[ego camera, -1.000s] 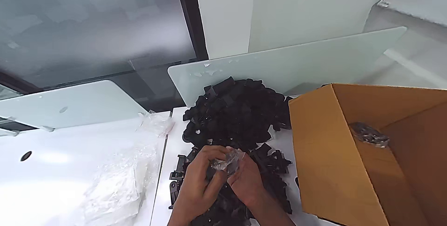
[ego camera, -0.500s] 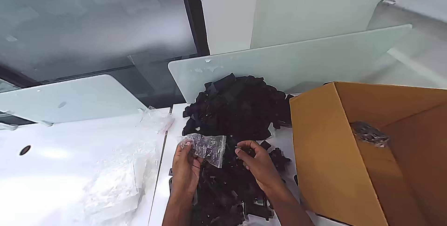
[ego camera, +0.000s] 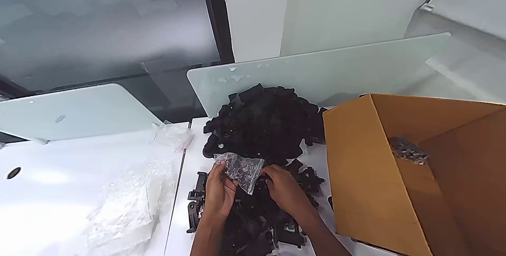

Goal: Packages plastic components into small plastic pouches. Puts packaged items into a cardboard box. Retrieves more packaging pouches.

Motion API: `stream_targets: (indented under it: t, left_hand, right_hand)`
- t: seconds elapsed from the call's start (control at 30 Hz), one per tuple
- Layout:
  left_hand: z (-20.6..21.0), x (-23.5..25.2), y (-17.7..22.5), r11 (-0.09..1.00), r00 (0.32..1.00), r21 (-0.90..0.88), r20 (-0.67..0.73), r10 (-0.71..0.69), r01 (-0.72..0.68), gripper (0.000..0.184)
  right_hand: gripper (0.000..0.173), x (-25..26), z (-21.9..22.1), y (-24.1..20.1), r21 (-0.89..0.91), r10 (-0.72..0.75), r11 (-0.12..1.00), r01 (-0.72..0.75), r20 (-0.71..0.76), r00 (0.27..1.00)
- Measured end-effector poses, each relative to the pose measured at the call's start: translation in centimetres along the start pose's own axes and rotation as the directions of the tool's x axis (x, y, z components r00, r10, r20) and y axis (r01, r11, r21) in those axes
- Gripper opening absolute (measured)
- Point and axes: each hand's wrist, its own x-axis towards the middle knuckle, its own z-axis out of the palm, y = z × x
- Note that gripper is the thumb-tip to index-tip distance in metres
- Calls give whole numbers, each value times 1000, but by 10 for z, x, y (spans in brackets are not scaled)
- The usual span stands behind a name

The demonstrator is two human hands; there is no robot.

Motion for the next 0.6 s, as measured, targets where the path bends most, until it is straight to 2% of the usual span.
stream_targets:
  t: [0.3,0.4,0.47,0.5,0.53,0.6]
  left_hand:
    - [6,0,-2,998,999,32,28,45,-46,29]
    - [7,-1,-1,997,998,42,35,57,-58,29]
    - [8,-2,0,997,997,45,48,66,-68,30]
    - [9,-3,1,996,996,45,55,75,-77,30]
    - [10,-4,2,995,995,43,59,84,-87,29]
    - [12,-5,3,993,992,36,68,106,-109,29]
  right_hand:
    - [31,-10,-2,2,4,28,1000,-27,-60,998]
    - [28,-13,-3,4,-6,18,1000,-19,-129,992]
    - [22,-18,-1,8,35,-40,998,52,-274,961]
    - [19,-20,2,10,74,-82,990,119,-380,921]
    - [18,-21,4,11,136,-104,973,186,-462,881]
    - [16,-25,6,9,341,-96,886,313,-525,845]
